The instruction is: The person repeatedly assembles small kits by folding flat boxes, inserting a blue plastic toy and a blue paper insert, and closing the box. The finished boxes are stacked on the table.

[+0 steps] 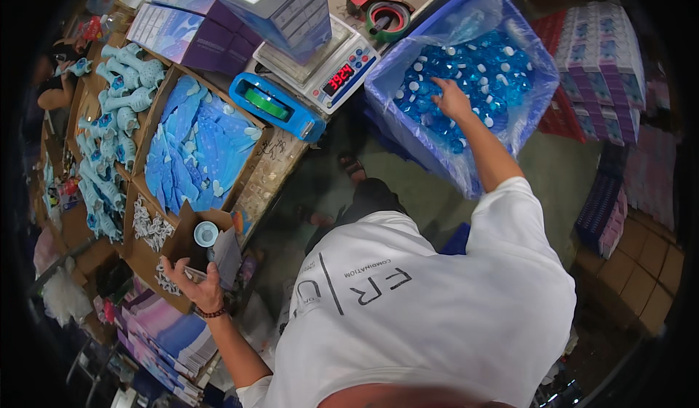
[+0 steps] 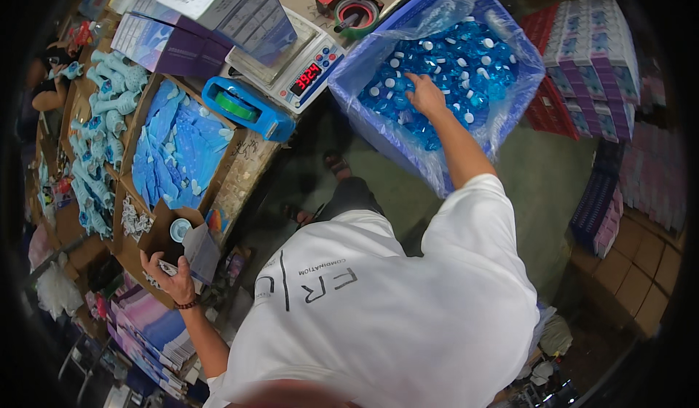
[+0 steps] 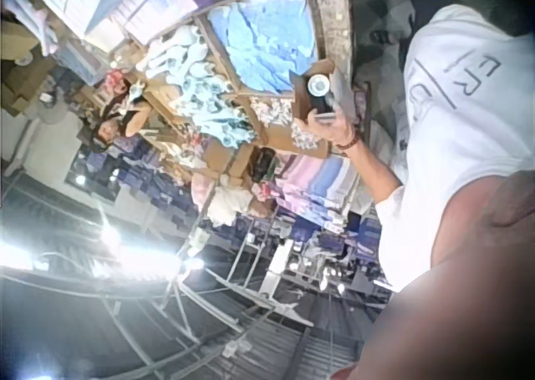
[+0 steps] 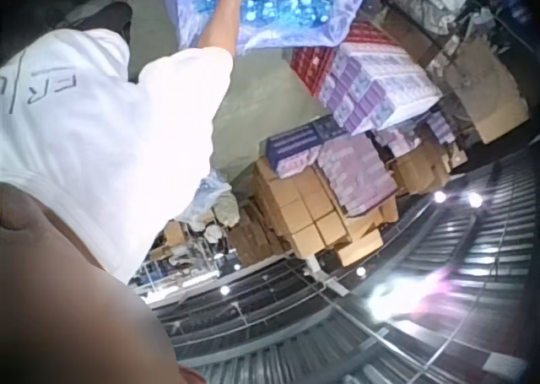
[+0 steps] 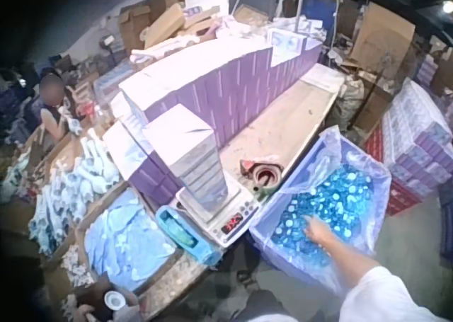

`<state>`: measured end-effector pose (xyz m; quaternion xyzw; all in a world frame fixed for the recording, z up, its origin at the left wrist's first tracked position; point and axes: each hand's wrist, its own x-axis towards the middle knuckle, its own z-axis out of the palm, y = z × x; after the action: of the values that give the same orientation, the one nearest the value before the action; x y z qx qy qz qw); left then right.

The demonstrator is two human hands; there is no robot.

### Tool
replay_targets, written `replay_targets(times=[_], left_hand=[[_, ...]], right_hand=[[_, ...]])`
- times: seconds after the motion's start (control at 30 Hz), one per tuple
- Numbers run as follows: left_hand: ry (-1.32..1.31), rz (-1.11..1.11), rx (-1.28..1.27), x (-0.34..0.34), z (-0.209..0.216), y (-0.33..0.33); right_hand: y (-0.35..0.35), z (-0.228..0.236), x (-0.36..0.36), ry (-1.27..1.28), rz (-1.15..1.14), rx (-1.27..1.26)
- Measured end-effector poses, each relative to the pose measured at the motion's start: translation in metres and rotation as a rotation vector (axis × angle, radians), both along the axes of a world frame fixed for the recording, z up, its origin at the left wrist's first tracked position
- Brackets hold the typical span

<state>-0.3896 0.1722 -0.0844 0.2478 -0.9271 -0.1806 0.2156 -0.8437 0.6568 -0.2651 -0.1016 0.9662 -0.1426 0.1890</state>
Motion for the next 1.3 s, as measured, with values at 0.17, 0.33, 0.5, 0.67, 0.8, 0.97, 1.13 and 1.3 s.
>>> replay_targets(times=[0.17, 0.33, 0.5, 0.67, 0.8, 0.97, 1.13, 1.3], left_hand=[[0.029, 0.055, 0.0, 0.009, -0.009, -0.001], [0.07, 0.091, 0.04, 0.017, -0.012, 0.003], [0.056, 0.1, 0.023, 0.01, -0.007, 0.013], [0.049, -0.012, -0.069, -0.006, 0.024, 0.031], [0.098, -0.132, -0.005, -0.027, 0.031, 0.036], [0.182, -0.234, 0.013, -0.028, 0.033, 0.03], [0.302, -0.177, 0.024, 0.006, 0.033, 0.018], [0.424, -0.199, 0.023, 0.056, 0.024, -0.006]], right_hand=[[-0.01, -0.081, -0.018, -0.144, 0.043, 0.138], [-0.023, -0.121, 0.005, -0.034, -0.14, 0.062], [-0.017, -0.154, 0.009, 0.075, -0.246, -0.113], [-0.005, -0.093, -0.007, -0.023, -0.551, -0.584], [-0.049, 0.026, 0.01, -0.262, -0.651, -1.158], [-0.189, 0.145, 0.088, -0.388, -0.285, -1.619], [-0.308, 0.231, 0.218, -0.446, 0.341, -1.571], [-0.363, 0.276, 0.306, -0.487, 0.809, -1.159]])
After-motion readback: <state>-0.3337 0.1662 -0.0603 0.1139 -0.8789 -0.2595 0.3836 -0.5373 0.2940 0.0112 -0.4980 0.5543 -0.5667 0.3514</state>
